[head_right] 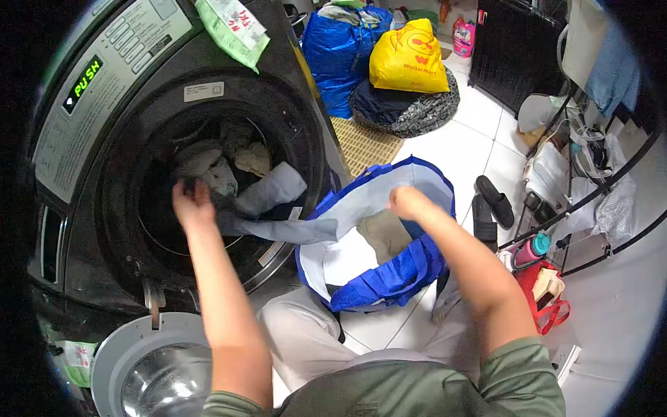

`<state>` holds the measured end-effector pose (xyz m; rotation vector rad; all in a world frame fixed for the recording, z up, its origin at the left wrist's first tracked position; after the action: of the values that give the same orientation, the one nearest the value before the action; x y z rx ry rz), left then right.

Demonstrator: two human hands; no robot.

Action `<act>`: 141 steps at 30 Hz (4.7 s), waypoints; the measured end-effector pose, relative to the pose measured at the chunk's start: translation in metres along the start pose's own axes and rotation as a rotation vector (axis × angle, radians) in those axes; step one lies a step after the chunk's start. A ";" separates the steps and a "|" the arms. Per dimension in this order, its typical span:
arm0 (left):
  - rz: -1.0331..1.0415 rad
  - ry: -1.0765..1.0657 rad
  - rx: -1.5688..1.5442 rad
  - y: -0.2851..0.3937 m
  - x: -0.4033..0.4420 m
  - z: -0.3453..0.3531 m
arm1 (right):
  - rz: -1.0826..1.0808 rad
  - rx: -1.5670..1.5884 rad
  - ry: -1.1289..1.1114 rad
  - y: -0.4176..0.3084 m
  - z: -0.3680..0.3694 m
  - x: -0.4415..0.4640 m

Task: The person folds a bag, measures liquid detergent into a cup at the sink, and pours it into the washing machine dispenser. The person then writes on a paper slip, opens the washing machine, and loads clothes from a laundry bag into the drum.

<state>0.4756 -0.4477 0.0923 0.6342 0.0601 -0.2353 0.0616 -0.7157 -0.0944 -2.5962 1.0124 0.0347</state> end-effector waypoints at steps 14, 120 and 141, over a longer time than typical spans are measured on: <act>-0.025 -1.156 2.051 -0.136 -0.051 -0.107 | -0.265 -0.391 -0.656 -0.033 0.137 -0.058; -0.011 -0.407 0.215 -0.026 -0.047 0.032 | 0.059 -0.408 -0.432 0.033 0.093 -0.034; -0.747 -1.877 1.569 -0.218 -0.373 -0.142 | -0.180 -0.495 -0.380 -0.005 0.099 -0.056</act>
<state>0.0645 -0.4590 -0.1009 1.6597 -1.9023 -1.5966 0.0339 -0.6430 -0.1776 -2.9343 0.6921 0.7930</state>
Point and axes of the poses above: each hand's wrist, its own x-axis towards the middle knuckle, its own z-axis out of the palm, y = z × x, the point moved 9 cm from there along x, towards the middle knuckle, and after that the axes turned 9 degrees about -x, right-handed, at the moved point
